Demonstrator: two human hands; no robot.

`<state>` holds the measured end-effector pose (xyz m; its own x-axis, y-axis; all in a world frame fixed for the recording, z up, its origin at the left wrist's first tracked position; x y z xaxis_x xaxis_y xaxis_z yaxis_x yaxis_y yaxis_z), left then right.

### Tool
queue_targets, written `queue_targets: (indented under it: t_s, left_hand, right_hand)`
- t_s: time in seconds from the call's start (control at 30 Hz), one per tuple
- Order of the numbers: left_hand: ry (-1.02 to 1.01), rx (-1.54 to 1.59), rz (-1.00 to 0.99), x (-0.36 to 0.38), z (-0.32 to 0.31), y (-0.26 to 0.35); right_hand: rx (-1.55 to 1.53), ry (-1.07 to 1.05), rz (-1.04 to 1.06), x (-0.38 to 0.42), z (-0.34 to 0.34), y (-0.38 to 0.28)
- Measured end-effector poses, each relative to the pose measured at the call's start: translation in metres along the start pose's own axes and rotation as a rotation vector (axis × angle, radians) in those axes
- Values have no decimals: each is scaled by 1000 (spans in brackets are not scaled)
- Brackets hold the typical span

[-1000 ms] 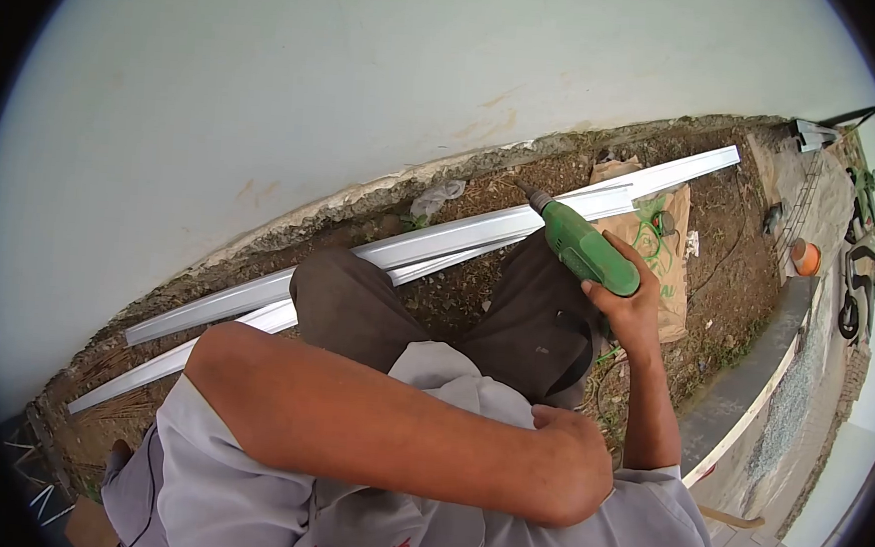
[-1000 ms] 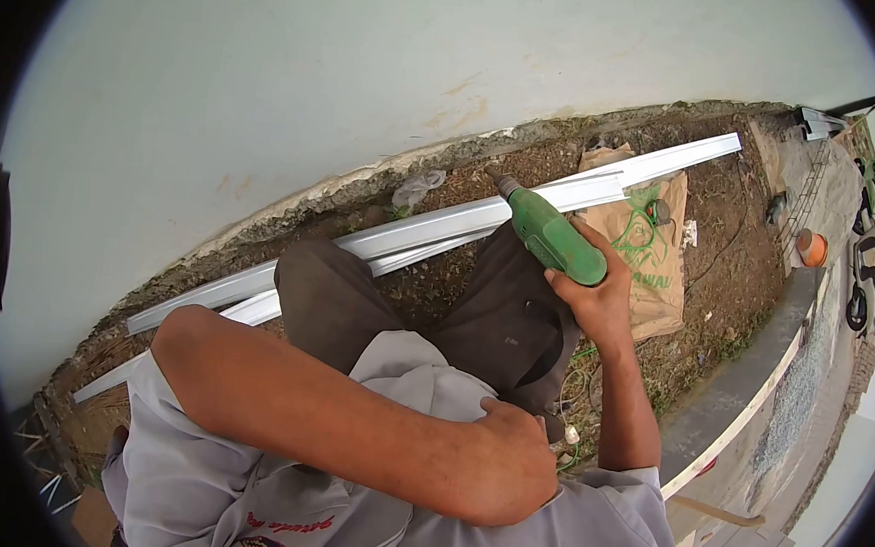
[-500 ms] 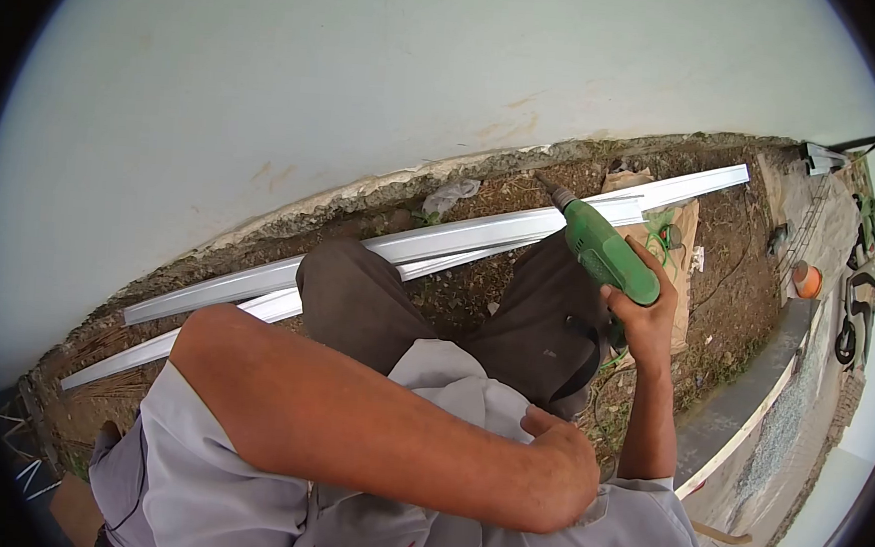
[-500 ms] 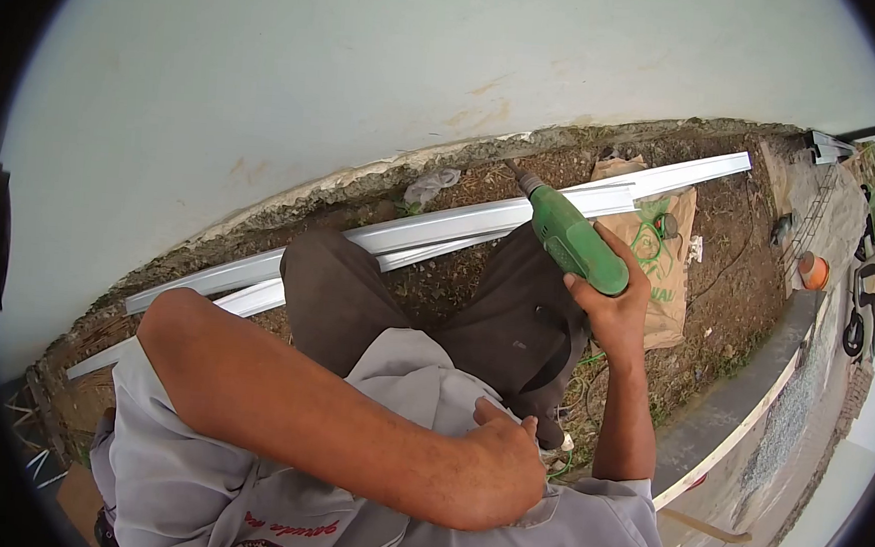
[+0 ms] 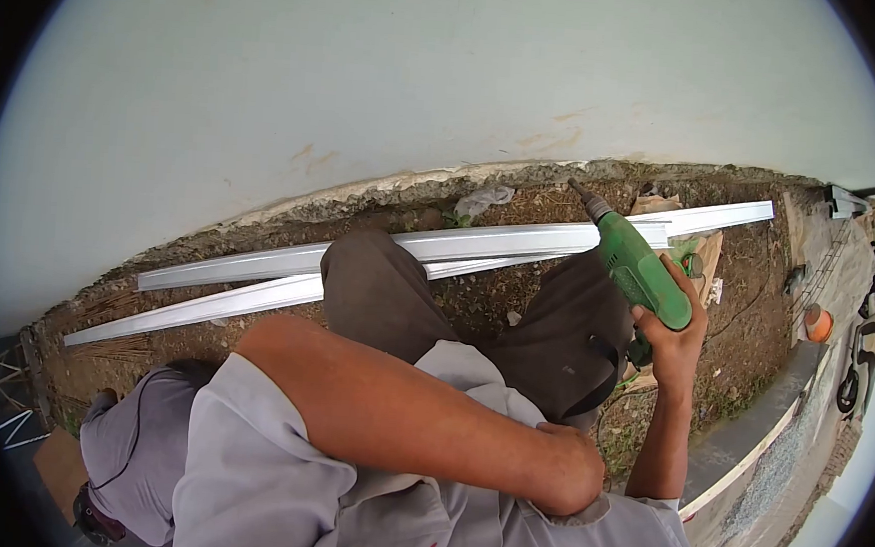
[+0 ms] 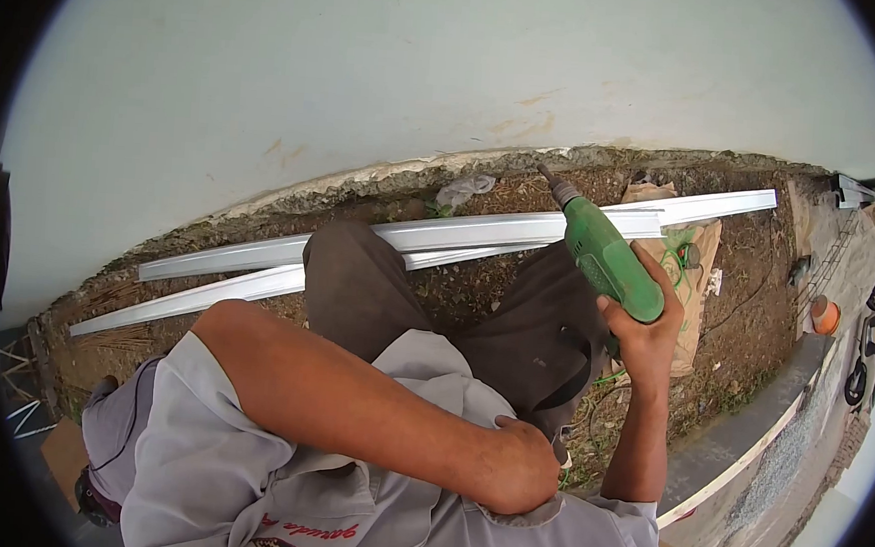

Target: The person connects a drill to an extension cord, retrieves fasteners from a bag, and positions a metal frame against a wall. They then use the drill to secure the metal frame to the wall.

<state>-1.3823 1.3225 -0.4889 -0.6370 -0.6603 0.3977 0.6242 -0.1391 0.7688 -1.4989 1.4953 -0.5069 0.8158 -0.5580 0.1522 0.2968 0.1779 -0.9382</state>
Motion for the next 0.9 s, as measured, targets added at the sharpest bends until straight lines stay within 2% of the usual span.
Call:
queue_targets:
  t_s: [0.07,0.27,0.37,0.5,0.67,0.9]
  left_hand:
    - [-8,-60,-27,-8,-5,-3]
    - [137,-98,28,17,32,3]
    - [357,147,-145,22,37,0]
    - [342,155,-245,27,44,-4]
    - [296,133,-195,37,54,-6]
    - [368,61,-238,37,55,2]
  right_hand:
    - [-9,-7,-7,1,0,1]
    - [2,-19,-12,0,1,-4]
    - [7,-16,-13,-1,4,-6]
    - [2,19,-4,-1,11,-8]
    - [-5,23,-11,-2,18,-5]
    - [-22,41,-45,-1,24,-1]
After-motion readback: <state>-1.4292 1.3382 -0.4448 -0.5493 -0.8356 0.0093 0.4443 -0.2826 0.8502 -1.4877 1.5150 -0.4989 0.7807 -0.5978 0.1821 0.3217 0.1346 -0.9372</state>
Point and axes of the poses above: each hand's wrist, its own x-axis away from the middle knuckle, its own z-axis out of the back of the hand, y = z × x, the point moved 9 cm from there along -x, towards the middle knuckle, and after that the axes turned 4 degrees about -z, right-handed, at the moved point
